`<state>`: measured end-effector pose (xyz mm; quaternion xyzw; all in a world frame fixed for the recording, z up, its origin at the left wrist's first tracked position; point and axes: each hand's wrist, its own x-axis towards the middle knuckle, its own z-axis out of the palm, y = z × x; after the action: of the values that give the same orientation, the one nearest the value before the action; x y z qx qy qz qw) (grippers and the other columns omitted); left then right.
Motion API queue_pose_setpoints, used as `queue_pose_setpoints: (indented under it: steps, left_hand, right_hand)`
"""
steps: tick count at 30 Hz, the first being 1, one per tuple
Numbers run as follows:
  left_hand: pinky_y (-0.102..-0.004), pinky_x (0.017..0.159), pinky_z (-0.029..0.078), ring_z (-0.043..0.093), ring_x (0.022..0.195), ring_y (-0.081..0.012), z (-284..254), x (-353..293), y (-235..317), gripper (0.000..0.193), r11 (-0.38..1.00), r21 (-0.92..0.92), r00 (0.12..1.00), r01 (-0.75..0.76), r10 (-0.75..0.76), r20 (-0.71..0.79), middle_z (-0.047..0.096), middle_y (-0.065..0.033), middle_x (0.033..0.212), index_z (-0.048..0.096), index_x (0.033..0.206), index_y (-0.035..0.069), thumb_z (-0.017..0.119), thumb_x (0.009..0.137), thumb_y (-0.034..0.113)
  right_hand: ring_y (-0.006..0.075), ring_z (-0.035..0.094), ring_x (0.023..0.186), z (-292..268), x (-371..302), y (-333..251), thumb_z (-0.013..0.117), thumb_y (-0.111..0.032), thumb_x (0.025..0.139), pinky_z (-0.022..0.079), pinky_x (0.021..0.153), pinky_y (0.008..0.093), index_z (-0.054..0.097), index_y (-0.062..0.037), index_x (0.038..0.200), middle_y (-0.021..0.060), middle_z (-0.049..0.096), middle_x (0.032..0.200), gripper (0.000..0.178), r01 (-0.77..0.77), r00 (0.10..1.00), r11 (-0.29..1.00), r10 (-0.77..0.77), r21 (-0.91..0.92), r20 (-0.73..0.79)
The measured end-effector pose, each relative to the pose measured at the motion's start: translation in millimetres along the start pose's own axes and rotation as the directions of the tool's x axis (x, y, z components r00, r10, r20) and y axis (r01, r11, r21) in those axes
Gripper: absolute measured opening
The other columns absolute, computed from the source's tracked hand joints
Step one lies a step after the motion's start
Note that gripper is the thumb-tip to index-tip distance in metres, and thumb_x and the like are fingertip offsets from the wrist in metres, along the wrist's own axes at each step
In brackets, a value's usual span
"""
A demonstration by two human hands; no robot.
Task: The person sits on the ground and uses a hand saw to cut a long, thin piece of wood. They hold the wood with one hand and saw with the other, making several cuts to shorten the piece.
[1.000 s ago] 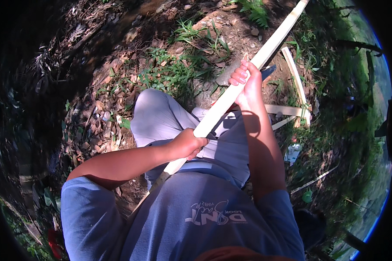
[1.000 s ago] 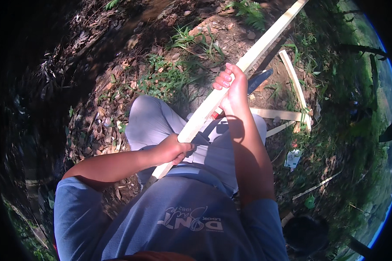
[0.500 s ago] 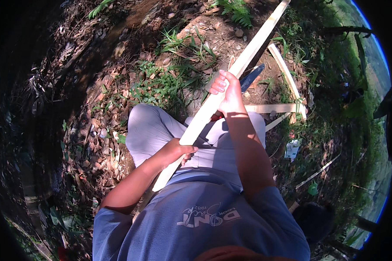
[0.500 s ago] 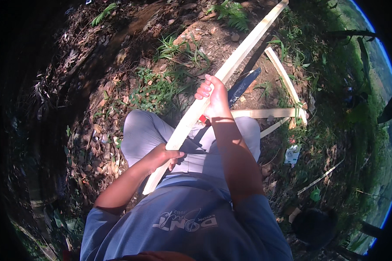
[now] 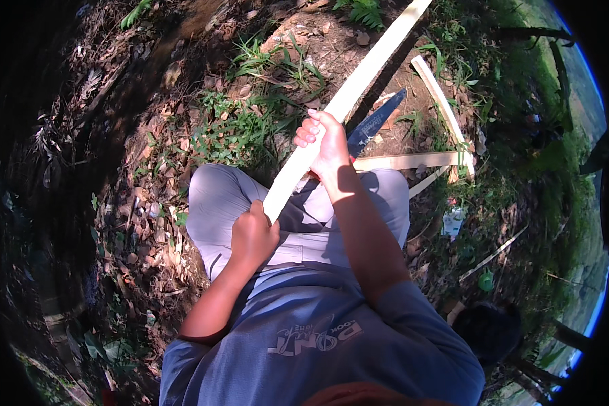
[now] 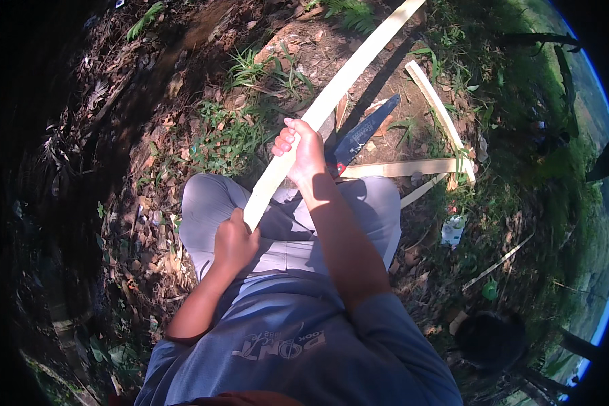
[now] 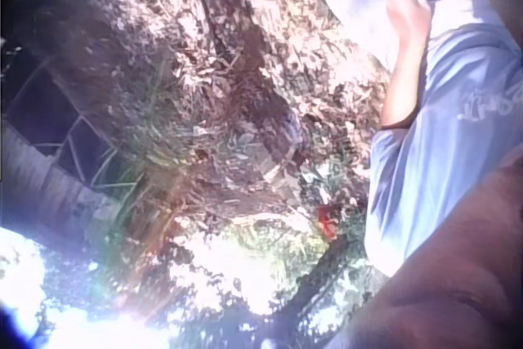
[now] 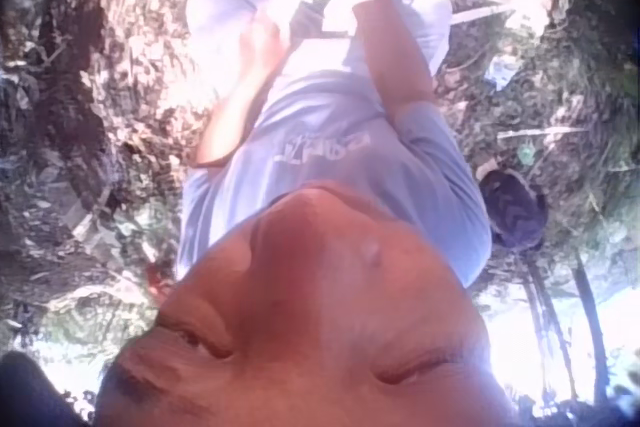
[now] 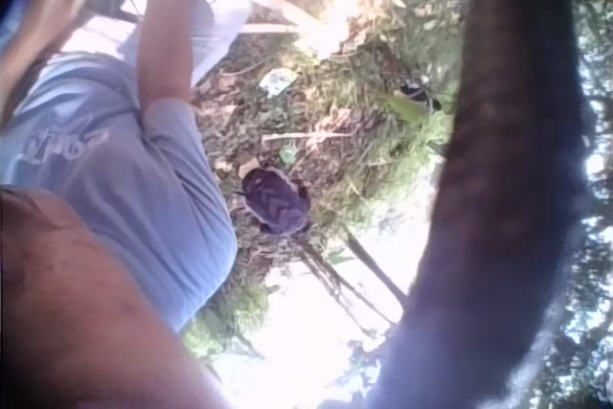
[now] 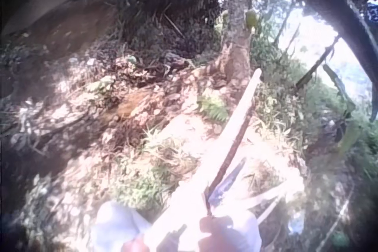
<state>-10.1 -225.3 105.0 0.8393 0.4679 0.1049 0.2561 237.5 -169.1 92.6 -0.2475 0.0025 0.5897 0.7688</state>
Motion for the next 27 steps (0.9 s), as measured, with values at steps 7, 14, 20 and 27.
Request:
queue_pose_setpoints:
  steps: [7, 14, 20, 27]
  left_hand:
    - [-0.0356, 0.053, 0.052, 0.062, 0.061, -0.0164, -14.6, 19.3, -24.0, 0.027, 0.767, -0.552, 0.864, 0.325, -0.003, 0.504, 0.065, -0.0063, 0.075, 0.066, 0.106, -0.006, 0.081, 0.095, 0.015]
    - [-0.0266, 0.045, 0.046, 0.058, 0.051, -0.0097, -11.7, 33.9, -38.9, 0.02, 0.519, -0.676, 0.704, 0.523, 0.185, 0.686, 0.062, -0.0009, 0.068, 0.067, 0.1, -0.001, 0.081, 0.094, 0.011]
    - [-0.0261, 0.043, 0.043, 0.055, 0.047, -0.01, -1.0, 44.2, -52.7, 0.019, 0.334, -0.675, 0.604, 0.658, 0.301, 0.738, 0.058, -0.0013, 0.062, 0.064, 0.092, 0.002, 0.081, 0.091, 0.012]
    - [-0.026, 0.043, 0.036, 0.049, 0.043, -0.01, 1.3, 47.1, -64.4, 0.019, 0.188, -0.657, 0.586, 0.73, 0.322, 0.743, 0.054, -0.0009, 0.06, 0.06, 0.089, 0.005, 0.076, 0.092, 0.014]
  right_hand:
    - [0.0081, 0.036, 0.048, -20.8, 6.0, -1.7, 0.057, -0.018, 0.1, 0.036, 0.051, 0.0273, 0.042, -0.0179, 0.076, -0.007, 0.035, 0.058, 0.028, -0.141, 0.899, 0.976, 0.056, 0.167, 0.434]
    - [0.0074, 0.036, 0.046, -34.0, 15.1, 2.4, 0.057, -0.017, 0.098, 0.035, 0.049, 0.0262, 0.041, -0.0165, 0.076, -0.0072, 0.036, 0.058, 0.028, -0.214, 0.837, 0.944, 0.045, 0.251, 0.546]
    - [0.0077, 0.037, 0.047, -34.2, 20.0, 3.8, 0.059, -0.015, 0.097, 0.037, 0.049, 0.0262, 0.04, -0.016, 0.075, -0.0067, 0.038, 0.059, 0.029, -0.218, 0.817, 0.935, 0.017, 0.281, 0.577]
    - [0.0086, 0.039, 0.051, -34.8, 21.3, 10.4, 0.056, -0.016, 0.103, 0.037, 0.054, 0.0279, 0.046, -0.0153, 0.077, -0.0051, 0.037, 0.062, 0.028, -0.097, 0.961, 0.985, 0.056, 0.14, 0.271]
